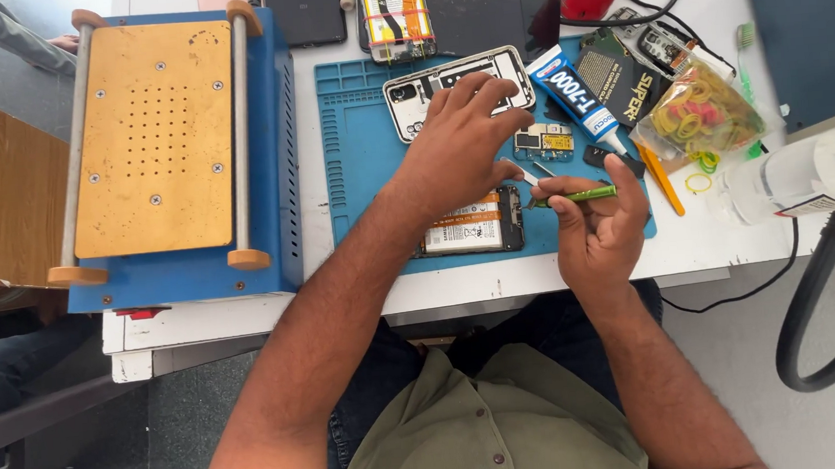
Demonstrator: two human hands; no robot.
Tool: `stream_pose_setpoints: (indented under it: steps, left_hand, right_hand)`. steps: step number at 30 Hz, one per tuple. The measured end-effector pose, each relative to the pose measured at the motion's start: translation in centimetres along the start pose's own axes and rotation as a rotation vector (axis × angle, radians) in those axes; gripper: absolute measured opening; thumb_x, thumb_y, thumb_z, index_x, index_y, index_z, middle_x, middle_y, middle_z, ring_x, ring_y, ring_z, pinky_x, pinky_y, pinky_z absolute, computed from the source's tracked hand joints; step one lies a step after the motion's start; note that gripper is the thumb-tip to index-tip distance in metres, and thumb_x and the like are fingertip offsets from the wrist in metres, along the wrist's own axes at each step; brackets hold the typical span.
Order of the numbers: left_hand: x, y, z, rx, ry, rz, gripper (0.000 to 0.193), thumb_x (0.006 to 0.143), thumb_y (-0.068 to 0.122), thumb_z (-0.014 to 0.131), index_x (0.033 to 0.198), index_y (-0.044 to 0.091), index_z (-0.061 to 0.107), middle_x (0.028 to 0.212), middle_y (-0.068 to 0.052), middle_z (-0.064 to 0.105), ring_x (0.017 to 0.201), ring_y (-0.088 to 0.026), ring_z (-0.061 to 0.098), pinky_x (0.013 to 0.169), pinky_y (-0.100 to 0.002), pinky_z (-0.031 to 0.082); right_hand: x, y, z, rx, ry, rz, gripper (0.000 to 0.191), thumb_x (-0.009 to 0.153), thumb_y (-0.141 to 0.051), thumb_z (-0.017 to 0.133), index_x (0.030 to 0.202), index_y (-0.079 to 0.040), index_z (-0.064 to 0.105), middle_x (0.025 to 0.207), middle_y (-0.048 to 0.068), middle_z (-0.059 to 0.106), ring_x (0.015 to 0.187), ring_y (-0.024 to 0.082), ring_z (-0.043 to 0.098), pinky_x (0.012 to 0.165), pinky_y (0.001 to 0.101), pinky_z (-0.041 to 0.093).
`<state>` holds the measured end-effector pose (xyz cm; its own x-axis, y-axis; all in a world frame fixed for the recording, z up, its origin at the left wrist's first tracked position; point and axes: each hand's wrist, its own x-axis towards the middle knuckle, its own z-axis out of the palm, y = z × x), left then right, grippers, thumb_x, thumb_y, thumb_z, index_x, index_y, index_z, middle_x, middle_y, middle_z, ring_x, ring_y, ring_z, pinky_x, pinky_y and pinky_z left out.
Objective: The person uses a green screwdriver to remove screws from a disassembled smartphone on a blue mat. They handle the phone's back cover and internal components, then use a small brush to clean the interior. The person continues to manipulate the phone and tools throughout the clip.
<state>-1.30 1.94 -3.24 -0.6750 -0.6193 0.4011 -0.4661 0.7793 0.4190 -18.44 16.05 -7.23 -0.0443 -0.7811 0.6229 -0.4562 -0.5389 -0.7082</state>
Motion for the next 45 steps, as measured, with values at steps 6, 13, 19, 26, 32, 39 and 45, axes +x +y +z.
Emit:
stream_pose_setpoints:
  steps: [6,13,19,26,32,39,45]
  left_hand:
    - [-0.5,-0.2,0.6,0.017,0.023,-0.003,0.040,0.088,0.032,0.080,0.124,0.017,0.072,0.142,-0.011,0.053,0.142,-0.032,0.038,0.113,-0.054,0.035]
    - [-0.6,-0.5,0.8,0.045,0.025,-0.010,0.039,0.088,0.033,0.080,0.123,0.016,0.071,0.141,-0.012,0.053,0.141,-0.032,0.038,0.112,-0.054,0.035]
    - [-0.8,-0.8,0.5,0.016,-0.036,0.000,0.059,0.075,0.039,0.088,0.127,0.018,0.070,0.144,-0.011,0.050,0.144,-0.032,0.035,0.117,-0.054,0.032]
    - [-1.0,-0.8,-1.0,0.006,-0.077,-0.011,0.079,0.062,0.044,0.095,0.131,0.023,0.066,0.153,-0.011,0.041,0.149,-0.034,0.025,0.121,-0.059,0.022]
    - [-1.4,-0.5,-1.2,-0.023,-0.120,-0.019,0.087,0.058,0.047,0.097,0.135,0.024,0.062,0.156,-0.010,0.038,0.150,-0.035,0.021,0.121,-0.061,0.019]
    - [-1.5,-0.7,-1.5,-0.034,-0.127,-0.026,0.089,0.058,0.045,0.097,0.136,0.024,0.061,0.157,-0.010,0.037,0.151,-0.036,0.021,0.122,-0.061,0.018]
    - [-1.6,-0.9,-1.7,-0.057,-0.111,-0.013,0.086,0.061,0.046,0.097,0.136,0.024,0.061,0.156,-0.011,0.039,0.152,-0.036,0.022,0.122,-0.061,0.020]
  right_hand:
    - [-0.1,-0.3,0.4,-0.065,-0.046,-0.031,0.056,0.114,-0.001,0.052,0.158,-0.013,0.019,0.124,0.025,0.070,0.112,0.028,0.074,0.099,0.0369,0.062]
    - [0.9,-1.5,0.5,-0.084,-0.172,-0.110,0.057,0.114,0.001,0.046,0.160,-0.015,0.017,0.134,0.023,0.066,0.123,0.031,0.071,0.106,0.0410,0.061]
    - [2.4,-2.8,0.1,-0.173,-0.228,-0.009,0.050,0.112,0.001,0.055,0.157,-0.010,0.034,0.119,0.014,0.074,0.115,0.023,0.074,0.102,0.0367,0.058]
    - [4.8,-4.8,0.1,-0.385,-0.219,-0.088,0.049,0.101,-0.004,0.073,0.145,-0.007,0.054,0.114,0.013,0.075,0.111,0.022,0.072,0.091,0.0340,0.058]
    - [4.8,-5.7,0.2,-0.188,-0.248,0.076,0.048,0.106,0.002,0.064,0.151,-0.006,0.051,0.123,0.015,0.073,0.117,0.021,0.073,0.096,0.0308,0.061]
    - [5.3,-6.2,0.7,-0.404,-0.174,-0.032,0.046,0.098,-0.006,0.078,0.141,-0.006,0.061,0.109,0.014,0.075,0.101,0.020,0.075,0.083,0.0314,0.059]
    - [5.5,-6.1,1.0,-0.293,-0.198,0.024,0.047,0.099,-0.009,0.075,0.143,-0.006,0.058,0.115,0.013,0.074,0.103,0.020,0.076,0.085,0.0311,0.061]
